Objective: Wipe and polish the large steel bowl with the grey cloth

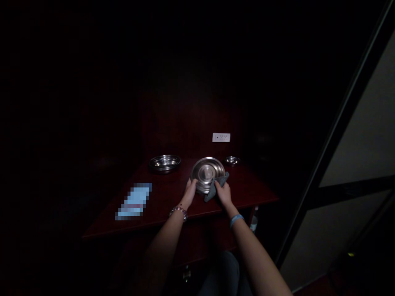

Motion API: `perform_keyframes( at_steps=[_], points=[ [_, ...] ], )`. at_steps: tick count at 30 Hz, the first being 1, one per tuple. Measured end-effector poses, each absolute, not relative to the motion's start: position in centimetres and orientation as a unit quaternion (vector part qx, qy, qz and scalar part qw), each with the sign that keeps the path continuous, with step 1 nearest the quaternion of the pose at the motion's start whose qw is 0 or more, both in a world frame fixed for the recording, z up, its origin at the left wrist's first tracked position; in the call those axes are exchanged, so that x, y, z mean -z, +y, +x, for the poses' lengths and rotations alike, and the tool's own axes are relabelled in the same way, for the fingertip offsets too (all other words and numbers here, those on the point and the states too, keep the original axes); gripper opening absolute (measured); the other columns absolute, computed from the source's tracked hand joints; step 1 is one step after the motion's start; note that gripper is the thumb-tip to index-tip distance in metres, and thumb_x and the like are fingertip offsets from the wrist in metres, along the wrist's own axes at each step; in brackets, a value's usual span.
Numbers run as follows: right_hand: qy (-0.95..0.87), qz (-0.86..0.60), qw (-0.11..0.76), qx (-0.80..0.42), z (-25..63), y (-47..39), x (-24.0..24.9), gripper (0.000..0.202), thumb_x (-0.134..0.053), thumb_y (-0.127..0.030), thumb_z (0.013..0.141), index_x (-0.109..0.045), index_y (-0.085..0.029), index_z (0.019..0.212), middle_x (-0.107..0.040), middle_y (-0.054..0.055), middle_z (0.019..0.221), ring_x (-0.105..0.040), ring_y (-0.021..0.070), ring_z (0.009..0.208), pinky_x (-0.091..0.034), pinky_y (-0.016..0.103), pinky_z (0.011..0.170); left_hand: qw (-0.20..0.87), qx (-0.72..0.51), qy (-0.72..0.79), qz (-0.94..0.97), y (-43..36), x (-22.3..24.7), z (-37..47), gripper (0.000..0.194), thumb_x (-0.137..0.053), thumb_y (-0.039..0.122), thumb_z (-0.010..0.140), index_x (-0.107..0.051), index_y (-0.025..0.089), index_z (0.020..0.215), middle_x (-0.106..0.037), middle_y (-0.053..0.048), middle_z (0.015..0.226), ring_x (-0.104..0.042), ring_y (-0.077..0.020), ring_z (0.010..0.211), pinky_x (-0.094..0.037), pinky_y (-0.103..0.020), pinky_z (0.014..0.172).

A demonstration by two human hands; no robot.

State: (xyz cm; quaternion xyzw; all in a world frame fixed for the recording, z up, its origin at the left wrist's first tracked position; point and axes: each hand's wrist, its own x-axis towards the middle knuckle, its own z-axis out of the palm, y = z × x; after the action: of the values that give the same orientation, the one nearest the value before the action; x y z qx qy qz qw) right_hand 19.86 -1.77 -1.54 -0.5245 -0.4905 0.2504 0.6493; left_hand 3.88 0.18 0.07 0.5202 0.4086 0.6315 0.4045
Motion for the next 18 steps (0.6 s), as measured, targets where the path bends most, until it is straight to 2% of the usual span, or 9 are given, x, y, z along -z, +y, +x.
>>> perform_keyframes(
  at_steps=[2, 6, 10, 13, 15, 18],
  points=[
    [-0.497, -0.533, 0.639, -0.247, 19.8, -1.8, 1.6, 0.029, -0.064, -0.041, 0.081, -0.075, -0.015, 0.088, -0.079, 0.012, 0.092, -0.074, 0.0257, 0.087, -0.055, 0.032, 0.082, 0.420, -0.636, 0.423, 0.490, 0.1, -0.1, 3.7, 0.028, -0.055, 0.032, 0.084, -0.067, 0.017, 0.104, -0.073, -0.010, 0.113, -0.066, -0.0263, 0.113, -0.047, -0.044, 0.106],
    [-0.493, -0.527, 0.641, -0.259, 19.9, -1.7, 1.7, 0.029, -0.062, -0.041, 0.081, -0.074, -0.015, 0.087, -0.079, 0.011, 0.091, -0.074, 0.0251, 0.085, -0.055, 0.031, 0.079, 0.439, -0.635, 0.388, 0.503, -0.5, -0.5, 3.8, 0.041, -0.058, 0.045, 0.089, -0.063, 0.020, 0.121, -0.065, -0.010, 0.134, -0.058, -0.0259, 0.128, -0.038, -0.042, 0.116],
    [-0.468, -0.515, 0.664, -0.273, 20.1, -1.4, 1.7, 0.032, -0.060, -0.042, 0.081, -0.073, -0.014, 0.091, -0.079, 0.012, 0.095, -0.075, 0.0252, 0.089, -0.056, 0.031, 0.081, 0.418, -0.624, 0.339, 0.567, -1.4, -0.9, 4.3, 0.065, -0.065, 0.046, 0.086, -0.041, 0.024, 0.143, -0.051, -0.011, 0.151, -0.048, -0.0230, 0.140, -0.034, -0.038, 0.120],
    [-0.438, -0.520, 0.682, -0.270, 20.3, -1.1, 1.8, 0.032, -0.061, -0.042, 0.081, -0.074, -0.014, 0.092, -0.079, 0.014, 0.099, -0.075, 0.0263, 0.093, -0.056, 0.033, 0.085, 0.423, -0.583, 0.334, 0.607, -1.7, -0.8, 4.7, 0.088, -0.075, 0.042, 0.078, -0.025, 0.023, 0.149, -0.051, -0.015, 0.149, -0.050, -0.0241, 0.139, -0.034, -0.040, 0.119],
    [-0.429, -0.520, 0.688, -0.268, 20.4, -0.9, 2.0, 0.032, -0.062, -0.042, 0.080, -0.074, -0.015, 0.093, -0.079, 0.014, 0.100, -0.075, 0.0270, 0.094, -0.056, 0.034, 0.086, 0.432, -0.555, 0.336, 0.627, -1.6, -0.5, 4.9, 0.092, -0.079, 0.039, 0.073, -0.026, 0.021, 0.147, -0.055, -0.017, 0.144, -0.052, -0.0254, 0.137, -0.033, -0.043, 0.120],
    [-0.443, -0.507, 0.689, -0.270, 20.4, -0.8, 2.2, 0.035, -0.063, -0.044, 0.080, -0.074, -0.015, 0.094, -0.079, 0.014, 0.100, -0.075, 0.0276, 0.095, -0.056, 0.035, 0.087, 0.424, -0.553, 0.335, 0.634, -1.1, -0.1, 4.9, 0.088, -0.079, 0.036, 0.071, -0.030, 0.020, 0.143, -0.057, -0.017, 0.141, -0.052, -0.0257, 0.136, -0.030, -0.044, 0.121]
  ],
)
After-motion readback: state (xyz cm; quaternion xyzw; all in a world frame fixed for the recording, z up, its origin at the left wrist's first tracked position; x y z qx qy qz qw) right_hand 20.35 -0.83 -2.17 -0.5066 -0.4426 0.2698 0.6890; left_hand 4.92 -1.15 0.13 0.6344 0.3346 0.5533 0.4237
